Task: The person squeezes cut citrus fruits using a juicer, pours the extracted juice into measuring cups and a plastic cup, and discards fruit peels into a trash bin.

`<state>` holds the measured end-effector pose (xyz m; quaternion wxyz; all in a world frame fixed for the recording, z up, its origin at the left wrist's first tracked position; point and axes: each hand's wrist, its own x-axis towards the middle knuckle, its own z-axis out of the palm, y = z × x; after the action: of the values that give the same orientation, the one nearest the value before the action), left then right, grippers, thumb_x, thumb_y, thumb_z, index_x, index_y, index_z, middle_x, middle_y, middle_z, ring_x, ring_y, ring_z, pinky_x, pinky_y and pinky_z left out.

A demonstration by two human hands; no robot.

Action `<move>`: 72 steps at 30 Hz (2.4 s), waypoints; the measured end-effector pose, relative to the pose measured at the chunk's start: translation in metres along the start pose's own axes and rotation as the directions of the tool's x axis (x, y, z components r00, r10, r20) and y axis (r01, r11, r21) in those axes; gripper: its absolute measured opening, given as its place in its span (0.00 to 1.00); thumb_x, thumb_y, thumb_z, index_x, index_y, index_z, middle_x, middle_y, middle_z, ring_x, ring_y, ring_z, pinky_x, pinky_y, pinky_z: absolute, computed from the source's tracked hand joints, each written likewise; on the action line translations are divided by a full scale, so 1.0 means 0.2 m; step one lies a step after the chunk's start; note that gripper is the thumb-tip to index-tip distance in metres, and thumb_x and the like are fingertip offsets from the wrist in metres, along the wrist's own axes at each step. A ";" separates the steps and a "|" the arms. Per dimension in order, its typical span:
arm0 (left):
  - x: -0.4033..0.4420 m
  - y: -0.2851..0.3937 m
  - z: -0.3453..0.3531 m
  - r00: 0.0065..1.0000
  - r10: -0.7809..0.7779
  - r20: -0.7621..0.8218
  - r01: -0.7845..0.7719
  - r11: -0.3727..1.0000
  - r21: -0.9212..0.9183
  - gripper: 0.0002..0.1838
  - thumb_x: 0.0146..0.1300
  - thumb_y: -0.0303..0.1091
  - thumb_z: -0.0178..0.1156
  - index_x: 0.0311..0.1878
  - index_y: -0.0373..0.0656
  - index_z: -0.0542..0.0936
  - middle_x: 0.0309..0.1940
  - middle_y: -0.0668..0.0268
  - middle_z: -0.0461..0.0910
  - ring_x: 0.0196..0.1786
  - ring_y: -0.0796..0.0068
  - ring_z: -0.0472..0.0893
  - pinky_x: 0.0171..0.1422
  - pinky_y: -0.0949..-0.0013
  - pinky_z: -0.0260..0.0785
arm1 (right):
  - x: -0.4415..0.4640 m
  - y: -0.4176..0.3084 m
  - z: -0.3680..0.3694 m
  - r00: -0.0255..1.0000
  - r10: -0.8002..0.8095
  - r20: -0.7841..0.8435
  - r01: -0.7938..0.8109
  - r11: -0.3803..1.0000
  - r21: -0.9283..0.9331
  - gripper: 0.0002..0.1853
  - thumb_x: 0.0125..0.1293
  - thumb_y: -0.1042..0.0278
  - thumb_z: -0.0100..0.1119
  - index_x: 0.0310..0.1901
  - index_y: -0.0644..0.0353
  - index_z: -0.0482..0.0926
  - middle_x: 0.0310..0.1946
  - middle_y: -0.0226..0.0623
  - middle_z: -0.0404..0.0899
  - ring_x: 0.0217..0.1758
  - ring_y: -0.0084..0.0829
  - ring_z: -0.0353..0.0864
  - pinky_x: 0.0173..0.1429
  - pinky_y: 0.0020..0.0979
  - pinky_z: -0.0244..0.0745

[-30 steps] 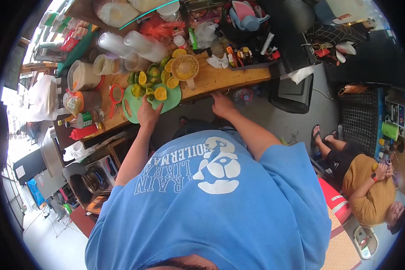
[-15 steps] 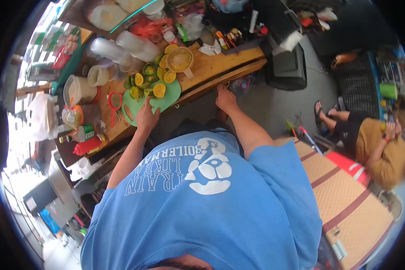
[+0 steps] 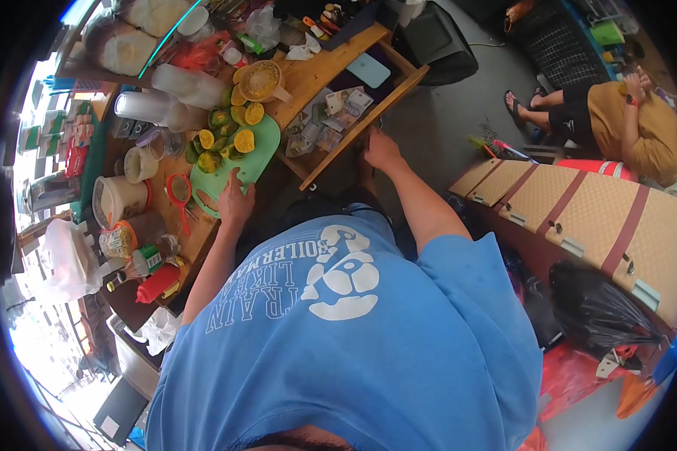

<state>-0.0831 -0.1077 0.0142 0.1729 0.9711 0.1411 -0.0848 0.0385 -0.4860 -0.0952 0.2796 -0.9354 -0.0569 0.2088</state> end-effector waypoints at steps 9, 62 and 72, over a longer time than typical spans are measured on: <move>-0.12 -0.14 -0.03 1.000 -0.001 -0.031 -0.001 0.998 -0.058 0.29 0.65 0.41 0.64 0.67 0.47 0.68 0.43 0.54 0.85 0.45 0.47 0.85 0.48 0.50 0.77 | -0.14 -0.08 0.16 0.959 0.120 -0.256 -0.033 0.947 0.320 0.28 0.61 0.67 0.63 0.62 0.65 0.70 0.57 0.55 0.79 0.56 0.51 0.81 0.61 0.44 0.75; 0.39 -0.37 -0.03 0.640 -0.743 0.196 0.584 0.306 -0.752 0.23 0.63 0.43 0.67 0.56 0.40 0.78 0.43 0.57 0.84 0.37 0.62 0.85 0.40 0.60 0.78 | 0.63 0.67 -0.36 0.826 -0.048 0.561 0.157 0.977 -0.147 0.23 0.59 0.59 0.62 0.53 0.64 0.85 0.51 0.52 0.85 0.57 0.46 0.84 0.61 0.39 0.77; 0.24 -0.35 0.00 0.699 -0.620 0.356 0.145 -0.364 -0.920 0.14 0.68 0.39 0.58 0.52 0.43 0.76 0.39 0.61 0.81 0.31 0.67 0.79 0.37 0.64 0.73 | 0.78 0.53 -0.52 0.830 0.027 0.557 0.153 0.950 -0.273 0.24 0.59 0.56 0.61 0.54 0.60 0.85 0.53 0.48 0.85 0.58 0.46 0.83 0.63 0.38 0.76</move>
<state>-0.0589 -0.0323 -0.0189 0.7659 0.3599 0.5105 0.1526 0.2231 -0.5914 -0.1313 0.1094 -0.8639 -0.1983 0.4498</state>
